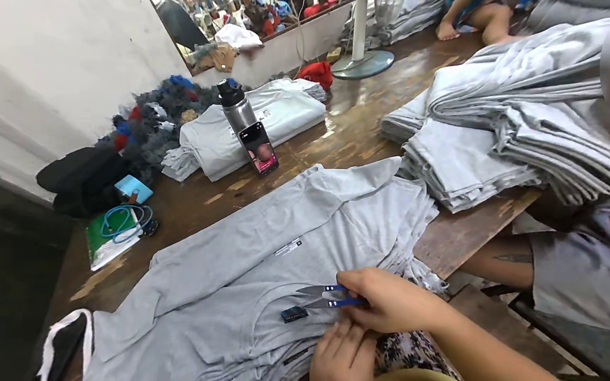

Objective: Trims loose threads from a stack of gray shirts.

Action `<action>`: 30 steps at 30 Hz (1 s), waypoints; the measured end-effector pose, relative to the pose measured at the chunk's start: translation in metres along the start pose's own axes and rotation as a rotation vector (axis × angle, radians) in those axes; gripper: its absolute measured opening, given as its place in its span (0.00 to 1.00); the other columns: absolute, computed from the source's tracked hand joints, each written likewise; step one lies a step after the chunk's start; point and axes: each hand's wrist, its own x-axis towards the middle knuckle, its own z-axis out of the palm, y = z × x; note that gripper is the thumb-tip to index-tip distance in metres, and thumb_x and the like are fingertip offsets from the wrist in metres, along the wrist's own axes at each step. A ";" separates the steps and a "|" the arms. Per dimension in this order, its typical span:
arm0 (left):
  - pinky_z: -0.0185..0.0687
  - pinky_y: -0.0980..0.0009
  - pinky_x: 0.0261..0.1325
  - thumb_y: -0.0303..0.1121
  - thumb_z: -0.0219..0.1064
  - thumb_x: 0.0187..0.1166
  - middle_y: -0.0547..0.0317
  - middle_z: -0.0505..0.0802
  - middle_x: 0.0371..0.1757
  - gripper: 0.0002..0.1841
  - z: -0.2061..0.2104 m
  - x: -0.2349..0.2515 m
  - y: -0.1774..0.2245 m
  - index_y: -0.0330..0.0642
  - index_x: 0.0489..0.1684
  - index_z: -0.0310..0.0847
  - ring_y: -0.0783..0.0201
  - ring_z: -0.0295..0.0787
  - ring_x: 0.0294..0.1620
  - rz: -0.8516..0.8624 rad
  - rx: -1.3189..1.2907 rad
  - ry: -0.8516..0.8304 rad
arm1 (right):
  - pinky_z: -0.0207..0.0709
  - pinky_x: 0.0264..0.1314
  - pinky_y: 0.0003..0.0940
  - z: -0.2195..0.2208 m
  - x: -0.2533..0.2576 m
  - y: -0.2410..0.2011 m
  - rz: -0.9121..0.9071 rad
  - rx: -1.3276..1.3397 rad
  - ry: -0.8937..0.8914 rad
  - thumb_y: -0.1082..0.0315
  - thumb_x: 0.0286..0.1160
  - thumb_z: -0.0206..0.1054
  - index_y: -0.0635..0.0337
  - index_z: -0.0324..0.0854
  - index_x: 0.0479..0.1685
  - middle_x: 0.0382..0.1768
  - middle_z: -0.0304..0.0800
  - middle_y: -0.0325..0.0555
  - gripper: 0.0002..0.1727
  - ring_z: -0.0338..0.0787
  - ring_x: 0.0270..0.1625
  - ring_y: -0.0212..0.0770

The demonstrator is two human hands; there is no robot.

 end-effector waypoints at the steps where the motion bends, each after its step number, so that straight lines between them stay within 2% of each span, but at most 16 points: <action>1: 0.85 0.65 0.68 0.27 0.69 0.73 0.58 0.99 0.46 0.07 0.003 0.001 -0.005 0.44 0.33 0.95 0.59 0.95 0.57 0.003 -0.027 0.044 | 0.71 0.28 0.36 0.003 -0.002 0.000 -0.032 -0.008 0.048 0.70 0.66 0.68 0.62 0.77 0.37 0.24 0.76 0.46 0.07 0.79 0.26 0.41; 3: 0.84 0.69 0.66 0.27 0.69 0.74 0.58 0.98 0.43 0.07 0.007 0.003 -0.016 0.43 0.34 0.95 0.61 0.94 0.55 -0.002 -0.120 0.139 | 0.73 0.27 0.31 0.010 -0.007 0.000 -0.070 -0.001 0.198 0.72 0.62 0.67 0.62 0.77 0.36 0.23 0.77 0.45 0.06 0.79 0.25 0.37; 6: 0.83 0.77 0.65 0.26 0.70 0.75 0.56 0.96 0.41 0.05 0.009 0.008 -0.025 0.40 0.35 0.93 0.66 0.91 0.53 -0.021 -0.268 0.240 | 0.69 0.27 0.20 0.020 -0.011 0.002 -0.074 0.054 0.385 0.72 0.65 0.65 0.63 0.77 0.39 0.23 0.76 0.42 0.06 0.76 0.25 0.30; 9: 0.83 0.80 0.62 0.28 0.70 0.78 0.60 0.96 0.42 0.03 0.010 0.007 -0.026 0.40 0.36 0.88 0.72 0.91 0.52 -0.094 -0.402 0.323 | 0.64 0.27 0.12 0.030 -0.010 0.004 -0.103 0.112 0.563 0.71 0.68 0.63 0.63 0.74 0.38 0.23 0.74 0.40 0.05 0.72 0.25 0.22; 13: 0.89 0.80 0.54 0.29 0.71 0.78 0.65 0.96 0.44 0.03 0.010 0.002 -0.028 0.42 0.43 0.89 0.78 0.93 0.48 -0.285 -0.618 0.408 | 0.65 0.30 0.09 0.041 -0.003 0.004 -0.133 0.268 0.728 0.70 0.72 0.64 0.63 0.73 0.37 0.26 0.76 0.39 0.06 0.73 0.27 0.19; 15: 0.92 0.79 0.50 0.34 0.75 0.76 0.68 0.94 0.50 0.11 0.009 0.003 -0.025 0.47 0.53 0.87 0.78 0.93 0.47 -0.400 -0.714 0.433 | 0.66 0.31 0.09 0.052 0.001 -0.001 -0.122 0.387 0.780 0.70 0.74 0.65 0.60 0.72 0.36 0.29 0.78 0.37 0.06 0.74 0.29 0.17; 16: 0.92 0.79 0.49 0.37 0.77 0.74 0.67 0.92 0.54 0.17 0.008 0.005 -0.023 0.46 0.59 0.85 0.77 0.92 0.49 -0.431 -0.734 0.423 | 0.68 0.32 0.09 0.059 0.003 -0.004 -0.111 0.445 0.798 0.71 0.74 0.65 0.59 0.71 0.36 0.30 0.79 0.36 0.06 0.75 0.30 0.17; 17: 0.93 0.77 0.50 0.35 0.79 0.72 0.60 0.92 0.58 0.21 0.008 0.008 -0.023 0.40 0.61 0.84 0.75 0.92 0.52 -0.432 -0.728 0.416 | 0.69 0.32 0.08 0.065 0.005 -0.008 -0.104 0.501 0.810 0.72 0.73 0.65 0.57 0.71 0.37 0.31 0.79 0.34 0.06 0.76 0.31 0.16; 19: 0.91 0.78 0.53 0.31 0.78 0.71 0.55 0.93 0.58 0.16 0.008 0.015 -0.024 0.35 0.55 0.88 0.74 0.92 0.56 -0.380 -0.683 0.411 | 0.69 0.33 0.08 0.072 0.006 -0.010 -0.104 0.579 0.827 0.73 0.73 0.65 0.53 0.72 0.37 0.31 0.79 0.31 0.06 0.76 0.32 0.15; 22: 0.91 0.78 0.57 0.30 0.78 0.71 0.58 0.96 0.52 0.10 0.004 0.016 -0.027 0.37 0.46 0.92 0.74 0.93 0.55 -0.332 -0.685 0.396 | 0.70 0.32 0.09 0.073 0.004 -0.006 -0.098 0.687 0.832 0.72 0.75 0.66 0.49 0.73 0.38 0.31 0.80 0.27 0.07 0.77 0.31 0.15; 28: 0.93 0.78 0.49 0.23 0.78 0.67 0.65 0.98 0.43 0.08 -0.004 0.007 -0.030 0.40 0.41 0.93 0.75 0.95 0.43 -0.439 -0.814 0.382 | 0.69 0.30 0.09 0.073 0.001 0.002 -0.080 0.784 0.810 0.73 0.75 0.66 0.47 0.74 0.36 0.30 0.80 0.26 0.08 0.76 0.30 0.15; 30: 0.93 0.78 0.46 0.21 0.77 0.68 0.64 0.97 0.40 0.06 -0.004 0.007 -0.030 0.38 0.39 0.92 0.75 0.95 0.40 -0.461 -0.839 0.361 | 0.70 0.30 0.10 0.074 0.001 0.005 -0.073 0.843 0.804 0.72 0.76 0.67 0.45 0.74 0.36 0.30 0.80 0.25 0.09 0.76 0.30 0.15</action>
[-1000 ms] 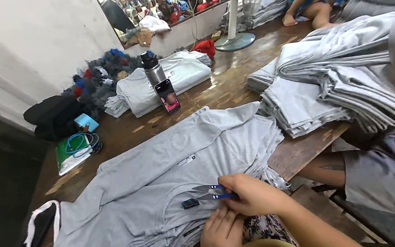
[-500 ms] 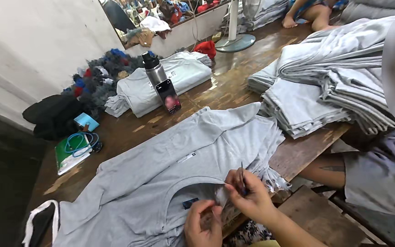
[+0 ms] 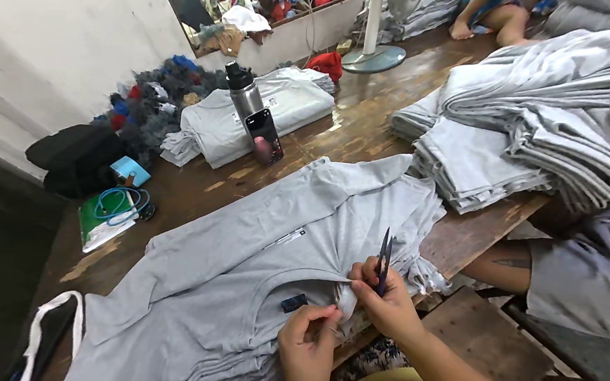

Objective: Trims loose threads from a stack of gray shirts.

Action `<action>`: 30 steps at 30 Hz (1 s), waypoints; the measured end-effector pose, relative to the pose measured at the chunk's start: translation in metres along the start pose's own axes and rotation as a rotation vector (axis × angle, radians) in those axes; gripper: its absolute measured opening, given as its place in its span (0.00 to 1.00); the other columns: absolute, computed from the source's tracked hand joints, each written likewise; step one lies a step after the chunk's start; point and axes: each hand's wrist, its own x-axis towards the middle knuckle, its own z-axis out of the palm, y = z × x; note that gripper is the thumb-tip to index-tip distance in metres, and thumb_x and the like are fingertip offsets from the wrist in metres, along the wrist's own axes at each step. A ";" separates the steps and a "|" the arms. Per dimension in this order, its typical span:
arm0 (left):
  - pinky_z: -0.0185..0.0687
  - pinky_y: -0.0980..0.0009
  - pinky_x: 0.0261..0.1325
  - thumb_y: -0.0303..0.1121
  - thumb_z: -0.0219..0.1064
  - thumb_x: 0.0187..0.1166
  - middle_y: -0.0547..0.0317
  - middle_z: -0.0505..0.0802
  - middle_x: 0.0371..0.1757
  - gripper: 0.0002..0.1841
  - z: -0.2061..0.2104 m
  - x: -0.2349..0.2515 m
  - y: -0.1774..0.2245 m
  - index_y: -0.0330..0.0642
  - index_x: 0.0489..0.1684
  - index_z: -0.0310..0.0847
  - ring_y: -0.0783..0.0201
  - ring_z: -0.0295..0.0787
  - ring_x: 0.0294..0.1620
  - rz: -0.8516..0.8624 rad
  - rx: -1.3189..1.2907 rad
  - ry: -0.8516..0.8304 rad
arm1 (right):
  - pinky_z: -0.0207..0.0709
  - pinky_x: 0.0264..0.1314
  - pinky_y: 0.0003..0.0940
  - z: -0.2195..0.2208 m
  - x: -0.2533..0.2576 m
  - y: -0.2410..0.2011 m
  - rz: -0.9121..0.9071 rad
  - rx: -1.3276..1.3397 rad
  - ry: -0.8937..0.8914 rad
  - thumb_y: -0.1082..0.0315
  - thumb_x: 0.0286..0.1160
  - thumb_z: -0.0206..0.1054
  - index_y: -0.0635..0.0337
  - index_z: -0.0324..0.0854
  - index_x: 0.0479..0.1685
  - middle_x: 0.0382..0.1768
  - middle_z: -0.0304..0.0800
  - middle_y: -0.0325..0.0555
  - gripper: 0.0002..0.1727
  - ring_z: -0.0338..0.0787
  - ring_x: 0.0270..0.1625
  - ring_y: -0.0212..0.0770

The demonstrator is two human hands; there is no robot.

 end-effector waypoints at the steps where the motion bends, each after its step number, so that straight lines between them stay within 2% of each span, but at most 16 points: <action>1: 0.92 0.79 0.46 0.21 0.75 0.69 0.64 0.96 0.40 0.05 0.001 0.000 -0.001 0.38 0.39 0.90 0.76 0.94 0.39 -0.005 0.000 -0.018 | 0.70 0.29 0.11 -0.001 0.000 0.001 0.028 0.044 0.008 0.71 0.76 0.68 0.44 0.74 0.36 0.30 0.80 0.24 0.09 0.77 0.29 0.16; 6: 0.90 0.79 0.49 0.23 0.68 0.77 0.66 0.91 0.47 0.07 0.007 0.001 -0.002 0.42 0.48 0.82 0.77 0.90 0.44 0.006 -0.052 -0.022 | 0.80 0.29 0.17 -0.004 0.004 -0.003 0.195 0.296 0.052 0.72 0.72 0.72 0.44 0.76 0.33 0.29 0.83 0.27 0.11 0.82 0.27 0.21; 9: 0.91 0.75 0.52 0.29 0.73 0.75 0.65 0.90 0.56 0.16 0.006 0.002 0.001 0.45 0.59 0.80 0.73 0.90 0.54 -0.020 -0.065 -0.039 | 0.84 0.33 0.20 -0.005 0.004 -0.003 0.216 0.381 0.046 0.74 0.72 0.72 0.45 0.77 0.34 0.30 0.83 0.29 0.11 0.84 0.29 0.23; 11: 0.92 0.73 0.51 0.35 0.78 0.71 0.52 0.89 0.63 0.29 0.006 0.003 0.004 0.33 0.70 0.77 0.68 0.90 0.59 -0.024 -0.003 -0.088 | 0.85 0.34 0.21 -0.006 0.002 -0.002 0.209 0.385 0.042 0.73 0.72 0.72 0.44 0.77 0.34 0.30 0.84 0.29 0.11 0.85 0.30 0.23; 13: 0.92 0.75 0.49 0.38 0.78 0.71 0.45 0.90 0.65 0.32 0.009 0.005 0.006 0.27 0.72 0.77 0.68 0.91 0.58 -0.017 0.088 -0.121 | 0.85 0.35 0.21 -0.005 0.002 -0.002 0.204 0.377 0.046 0.72 0.72 0.73 0.44 0.78 0.34 0.29 0.84 0.28 0.11 0.85 0.30 0.23; 17: 0.92 0.77 0.49 0.29 0.67 0.81 0.49 0.93 0.60 0.21 0.010 0.013 0.008 0.26 0.70 0.79 0.71 0.93 0.54 0.003 0.122 -0.149 | 0.85 0.35 0.20 -0.004 0.002 -0.001 0.187 0.359 0.039 0.71 0.72 0.74 0.45 0.78 0.34 0.30 0.84 0.29 0.10 0.85 0.30 0.23; 21: 0.93 0.76 0.43 0.22 0.72 0.74 0.57 0.97 0.43 0.24 0.006 0.020 0.013 0.23 0.69 0.75 0.73 0.96 0.41 -0.054 0.053 -0.118 | 0.85 0.34 0.20 -0.003 0.002 -0.003 0.204 0.379 0.070 0.71 0.70 0.75 0.45 0.78 0.33 0.29 0.84 0.29 0.10 0.85 0.29 0.23; 22: 0.93 0.76 0.43 0.21 0.72 0.73 0.57 0.97 0.42 0.25 0.006 0.020 0.012 0.22 0.69 0.73 0.72 0.96 0.40 -0.060 0.038 -0.100 | 0.85 0.35 0.21 -0.002 0.002 -0.003 0.209 0.394 0.077 0.71 0.70 0.75 0.46 0.78 0.33 0.29 0.84 0.30 0.10 0.86 0.29 0.24; 25: 0.92 0.77 0.45 0.22 0.68 0.76 0.55 0.94 0.45 0.26 0.009 0.014 0.007 0.20 0.73 0.68 0.73 0.93 0.42 -0.083 0.079 -0.092 | 0.86 0.34 0.22 -0.002 -0.001 -0.004 0.201 0.364 0.105 0.71 0.70 0.75 0.46 0.78 0.33 0.30 0.85 0.30 0.10 0.86 0.29 0.24; 28: 0.92 0.77 0.46 0.25 0.67 0.77 0.52 0.94 0.50 0.27 0.008 0.013 0.006 0.23 0.76 0.69 0.73 0.94 0.46 -0.100 0.165 -0.138 | 0.84 0.34 0.18 -0.002 -0.005 -0.006 0.089 0.074 0.088 0.72 0.75 0.70 0.44 0.74 0.36 0.33 0.82 0.27 0.10 0.83 0.32 0.21; 30: 0.91 0.77 0.45 0.27 0.64 0.81 0.52 0.95 0.50 0.25 0.006 0.015 0.006 0.25 0.77 0.71 0.73 0.94 0.44 -0.093 0.203 -0.177 | 0.77 0.34 0.13 -0.002 -0.005 -0.009 0.002 -0.113 0.051 0.72 0.76 0.67 0.45 0.73 0.37 0.33 0.81 0.26 0.09 0.80 0.32 0.18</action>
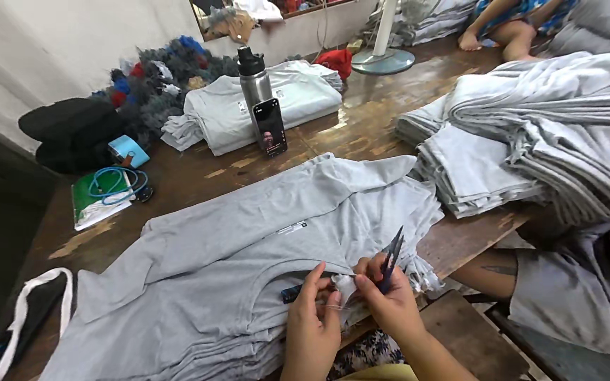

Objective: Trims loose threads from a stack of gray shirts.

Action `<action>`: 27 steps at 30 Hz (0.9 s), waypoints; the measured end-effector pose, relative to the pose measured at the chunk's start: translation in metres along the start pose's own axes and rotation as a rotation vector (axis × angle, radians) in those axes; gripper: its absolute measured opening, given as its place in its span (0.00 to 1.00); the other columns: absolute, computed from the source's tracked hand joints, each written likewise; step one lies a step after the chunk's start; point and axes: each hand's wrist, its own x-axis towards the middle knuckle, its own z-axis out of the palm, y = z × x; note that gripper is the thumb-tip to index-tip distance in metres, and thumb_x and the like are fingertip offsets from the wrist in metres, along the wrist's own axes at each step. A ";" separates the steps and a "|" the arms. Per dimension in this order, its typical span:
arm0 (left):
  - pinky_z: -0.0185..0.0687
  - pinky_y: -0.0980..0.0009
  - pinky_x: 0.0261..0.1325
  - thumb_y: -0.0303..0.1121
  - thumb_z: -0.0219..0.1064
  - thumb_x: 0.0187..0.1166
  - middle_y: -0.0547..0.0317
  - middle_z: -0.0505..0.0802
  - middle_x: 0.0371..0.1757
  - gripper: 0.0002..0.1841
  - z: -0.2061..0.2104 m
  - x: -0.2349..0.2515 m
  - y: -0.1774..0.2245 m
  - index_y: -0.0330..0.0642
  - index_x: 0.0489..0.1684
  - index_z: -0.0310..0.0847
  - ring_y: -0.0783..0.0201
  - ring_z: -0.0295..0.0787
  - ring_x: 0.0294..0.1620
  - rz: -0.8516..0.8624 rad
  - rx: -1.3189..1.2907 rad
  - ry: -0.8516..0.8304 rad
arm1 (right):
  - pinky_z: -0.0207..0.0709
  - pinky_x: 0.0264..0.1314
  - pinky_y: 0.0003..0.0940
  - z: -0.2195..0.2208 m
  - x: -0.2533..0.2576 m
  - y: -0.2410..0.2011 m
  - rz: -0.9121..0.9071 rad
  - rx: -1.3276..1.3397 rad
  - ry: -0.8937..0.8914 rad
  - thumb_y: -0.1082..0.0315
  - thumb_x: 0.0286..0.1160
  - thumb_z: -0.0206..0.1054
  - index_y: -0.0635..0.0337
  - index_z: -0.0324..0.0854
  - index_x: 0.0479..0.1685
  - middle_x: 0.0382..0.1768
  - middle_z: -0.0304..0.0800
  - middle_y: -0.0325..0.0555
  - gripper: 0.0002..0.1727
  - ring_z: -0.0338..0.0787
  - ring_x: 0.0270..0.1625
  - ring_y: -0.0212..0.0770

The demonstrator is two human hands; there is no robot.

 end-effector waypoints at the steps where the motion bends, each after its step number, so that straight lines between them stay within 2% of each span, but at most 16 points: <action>1: 0.90 0.77 0.42 0.28 0.61 0.84 0.53 0.95 0.48 0.24 -0.001 0.001 0.001 0.26 0.77 0.71 0.74 0.93 0.40 -0.007 0.011 -0.017 | 0.74 0.33 0.12 0.000 0.000 -0.001 -0.031 -0.043 -0.015 0.72 0.76 0.66 0.45 0.73 0.38 0.33 0.81 0.26 0.08 0.79 0.32 0.17; 3: 0.89 0.77 0.39 0.30 0.60 0.86 0.57 0.94 0.42 0.24 -0.003 0.005 0.004 0.27 0.77 0.70 0.75 0.91 0.35 -0.038 -0.002 -0.032 | 0.73 0.34 0.11 0.003 0.001 -0.001 -0.074 -0.063 -0.029 0.72 0.77 0.66 0.46 0.74 0.38 0.32 0.80 0.25 0.08 0.79 0.33 0.16; 8: 0.90 0.79 0.36 0.23 0.75 0.70 0.61 0.95 0.34 0.27 -0.001 0.003 0.004 0.24 0.68 0.72 0.75 0.93 0.32 -0.099 -0.238 0.097 | 0.72 0.36 0.10 0.007 -0.002 0.007 -0.113 0.007 -0.008 0.70 0.78 0.66 0.44 0.75 0.38 0.32 0.80 0.24 0.08 0.78 0.35 0.16; 13: 0.92 0.76 0.41 0.19 0.70 0.73 0.62 0.97 0.36 0.19 -0.003 -0.004 0.000 0.27 0.62 0.77 0.74 0.95 0.35 -0.045 -0.291 0.122 | 0.73 0.35 0.11 0.004 -0.003 0.013 -0.097 0.061 0.021 0.71 0.77 0.67 0.43 0.74 0.38 0.33 0.81 0.25 0.08 0.79 0.34 0.16; 18: 0.92 0.78 0.37 0.15 0.73 0.62 0.67 0.96 0.32 0.20 0.003 -0.007 0.000 0.36 0.53 0.77 0.75 0.94 0.32 0.006 -0.306 0.244 | 0.73 0.34 0.11 0.000 -0.004 0.017 -0.088 0.095 0.013 0.71 0.76 0.68 0.44 0.75 0.37 0.33 0.81 0.26 0.09 0.78 0.33 0.17; 20: 0.91 0.79 0.37 0.16 0.71 0.62 0.68 0.95 0.33 0.19 0.002 -0.008 0.000 0.38 0.52 0.77 0.76 0.93 0.32 -0.007 -0.358 0.235 | 0.73 0.33 0.12 -0.001 -0.004 0.017 -0.060 0.136 0.017 0.71 0.76 0.69 0.44 0.75 0.37 0.33 0.81 0.26 0.09 0.79 0.32 0.17; 23: 0.90 0.79 0.40 0.18 0.71 0.67 0.69 0.93 0.36 0.20 -0.006 -0.009 -0.001 0.40 0.56 0.75 0.76 0.91 0.34 -0.028 -0.466 0.124 | 0.74 0.34 0.12 -0.002 -0.004 0.018 -0.032 0.188 0.009 0.71 0.76 0.69 0.43 0.75 0.36 0.33 0.81 0.26 0.10 0.79 0.33 0.18; 27: 0.91 0.77 0.42 0.21 0.72 0.71 0.69 0.94 0.37 0.19 -0.012 -0.012 -0.001 0.46 0.58 0.75 0.74 0.93 0.35 -0.052 -0.554 0.055 | 0.72 0.32 0.11 -0.004 -0.002 0.015 -0.024 0.157 -0.027 0.72 0.77 0.68 0.44 0.74 0.36 0.34 0.79 0.26 0.09 0.77 0.32 0.16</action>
